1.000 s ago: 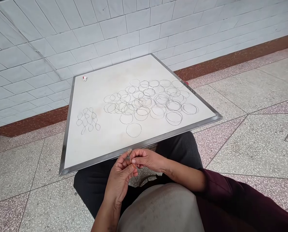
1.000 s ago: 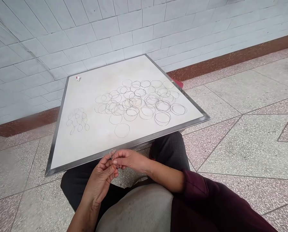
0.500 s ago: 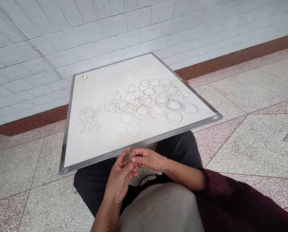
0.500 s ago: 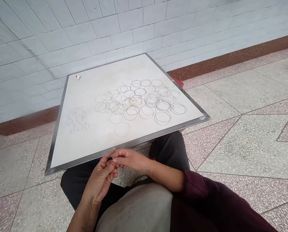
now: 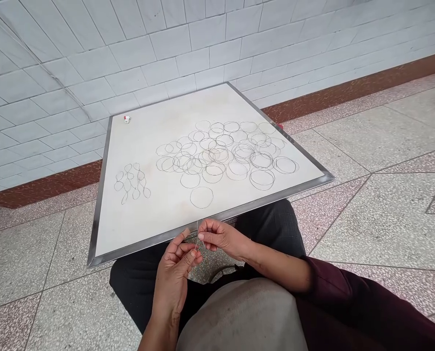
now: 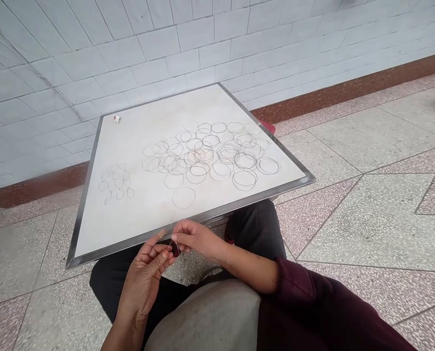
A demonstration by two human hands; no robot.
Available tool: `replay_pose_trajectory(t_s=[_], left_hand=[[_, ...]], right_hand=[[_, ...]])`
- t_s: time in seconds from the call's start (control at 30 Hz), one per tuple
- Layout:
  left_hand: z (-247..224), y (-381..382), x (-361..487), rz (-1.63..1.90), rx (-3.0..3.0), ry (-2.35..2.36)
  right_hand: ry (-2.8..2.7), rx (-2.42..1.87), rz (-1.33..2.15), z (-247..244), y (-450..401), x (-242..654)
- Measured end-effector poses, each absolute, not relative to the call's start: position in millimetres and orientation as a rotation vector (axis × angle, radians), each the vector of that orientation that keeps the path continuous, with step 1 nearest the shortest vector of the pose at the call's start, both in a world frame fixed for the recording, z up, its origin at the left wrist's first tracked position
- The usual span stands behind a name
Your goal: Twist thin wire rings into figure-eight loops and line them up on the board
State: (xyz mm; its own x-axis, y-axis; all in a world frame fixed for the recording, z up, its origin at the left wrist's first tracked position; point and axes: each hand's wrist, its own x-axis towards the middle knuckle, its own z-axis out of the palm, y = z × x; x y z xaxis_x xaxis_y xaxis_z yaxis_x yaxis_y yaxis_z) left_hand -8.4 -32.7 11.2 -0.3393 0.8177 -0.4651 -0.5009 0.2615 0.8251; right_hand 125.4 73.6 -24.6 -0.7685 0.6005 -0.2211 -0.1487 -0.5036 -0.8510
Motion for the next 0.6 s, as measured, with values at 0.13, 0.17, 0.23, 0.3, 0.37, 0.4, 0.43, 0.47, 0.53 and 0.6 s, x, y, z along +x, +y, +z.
replay_pose_trajectory(t_s=[0.13, 0.17, 0.23, 0.3, 0.37, 0.4, 0.43, 0.47, 0.53, 0.6], left_hand=[[10.5, -32.1, -7.0, 1.38, 0.353, 1.374], [10.9, -31.8, -6.6, 1.371, 0.361, 1.38], [12.2, -31.4, -6.2, 1.351, 0.373, 1.39], [13.5, -31.6, -6.6, 1.33, 0.382, 1.397], [14.5, -32.0, -7.4, 1.315, 0.392, 1.4], [14.8, -32.1, -7.9, 1.312, 0.397, 1.404], [14.9, -32.2, -8.3, 1.313, 0.403, 1.41], [14.8, -32.1, -8.7, 1.316, 0.408, 1.419], [13.9, -31.8, -9.5, 1.32, 0.416, 1.436], [12.2, -31.4, -10.1, 1.311, 0.426, 1.445]], right_hand=[[-1.267, -0.676, 2.265, -21.4, 71.4, 125.6], [-1.277, -0.676, 2.256, -20.9, 71.1, 125.6], [-1.291, -0.674, 2.239, -20.2, 70.7, 125.7], [-1.299, -0.669, 2.239, -19.7, 70.5, 125.9], [-1.312, -0.675, 2.252, -19.1, 70.4, 126.2], [-1.32, -0.68, 2.258, -18.8, 70.3, 126.2], [-1.329, -0.687, 2.26, -18.5, 70.3, 126.2], [-1.337, -0.694, 2.258, -18.2, 70.2, 126.1], [-1.343, -0.711, 2.252, -17.5, 70.1, 125.6], [-1.34, -0.727, 2.247, -17.0, 69.9, 125.0]])
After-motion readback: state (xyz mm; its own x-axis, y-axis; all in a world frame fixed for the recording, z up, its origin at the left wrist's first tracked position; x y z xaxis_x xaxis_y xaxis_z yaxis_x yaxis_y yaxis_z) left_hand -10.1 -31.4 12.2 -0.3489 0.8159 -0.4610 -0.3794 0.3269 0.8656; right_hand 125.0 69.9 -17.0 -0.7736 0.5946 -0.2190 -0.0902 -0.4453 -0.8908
